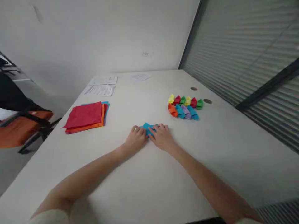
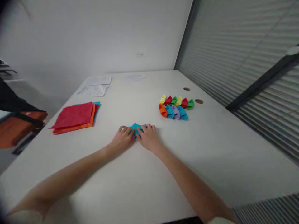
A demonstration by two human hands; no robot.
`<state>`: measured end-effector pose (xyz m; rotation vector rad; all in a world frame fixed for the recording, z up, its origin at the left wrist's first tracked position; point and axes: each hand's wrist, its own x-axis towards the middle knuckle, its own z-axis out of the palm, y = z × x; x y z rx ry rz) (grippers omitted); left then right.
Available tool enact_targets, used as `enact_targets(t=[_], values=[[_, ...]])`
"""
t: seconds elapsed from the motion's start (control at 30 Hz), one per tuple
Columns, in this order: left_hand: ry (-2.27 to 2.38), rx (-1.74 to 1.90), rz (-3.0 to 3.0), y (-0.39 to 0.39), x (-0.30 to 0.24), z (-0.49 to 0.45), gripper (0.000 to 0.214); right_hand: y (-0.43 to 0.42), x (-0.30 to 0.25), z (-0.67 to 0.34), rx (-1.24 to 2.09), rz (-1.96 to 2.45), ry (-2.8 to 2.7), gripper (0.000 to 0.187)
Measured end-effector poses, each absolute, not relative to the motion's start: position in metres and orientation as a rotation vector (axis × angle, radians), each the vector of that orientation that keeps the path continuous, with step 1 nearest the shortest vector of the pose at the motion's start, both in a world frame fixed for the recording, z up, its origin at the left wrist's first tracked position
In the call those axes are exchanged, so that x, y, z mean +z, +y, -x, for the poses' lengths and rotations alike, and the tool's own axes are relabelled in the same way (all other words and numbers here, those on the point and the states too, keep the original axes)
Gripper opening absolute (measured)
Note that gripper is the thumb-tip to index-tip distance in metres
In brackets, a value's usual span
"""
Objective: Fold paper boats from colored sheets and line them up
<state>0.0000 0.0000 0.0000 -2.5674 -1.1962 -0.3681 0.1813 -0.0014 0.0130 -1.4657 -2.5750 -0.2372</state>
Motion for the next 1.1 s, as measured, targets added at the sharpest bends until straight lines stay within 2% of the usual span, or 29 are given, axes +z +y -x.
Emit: enact_targets(t=[0.17,0.37,0.47,0.63,0.83,1.1], values=[[-1.198,-0.411,2.647,0.005,0.001,0.004,0.025,0.0,0.015,-0.183,-0.221,1.444,-2.557,0.04],[-1.347,-0.469,2.586,0.004,0.003,0.006,0.039,0.012,0.008,-0.202,-0.134,1.35,-2.406,0.047],[-1.415,-0.462,2.569,0.005,0.003,0.007,0.042,0.02,0.004,-0.217,-0.003,1.237,-2.347,0.044],[-1.44,-0.493,2.628,0.011,0.002,0.012,0.04,0.03,-0.005,-0.229,0.225,1.047,-2.415,0.051],[-1.398,-0.551,2.699,0.016,0.0,0.016,0.044,0.04,-0.017,-0.233,0.247,0.986,-2.339,0.032],[-1.404,-0.493,2.674,0.014,0.005,0.015,0.043,0.039,-0.014,-0.234,0.187,0.962,-2.331,0.026]])
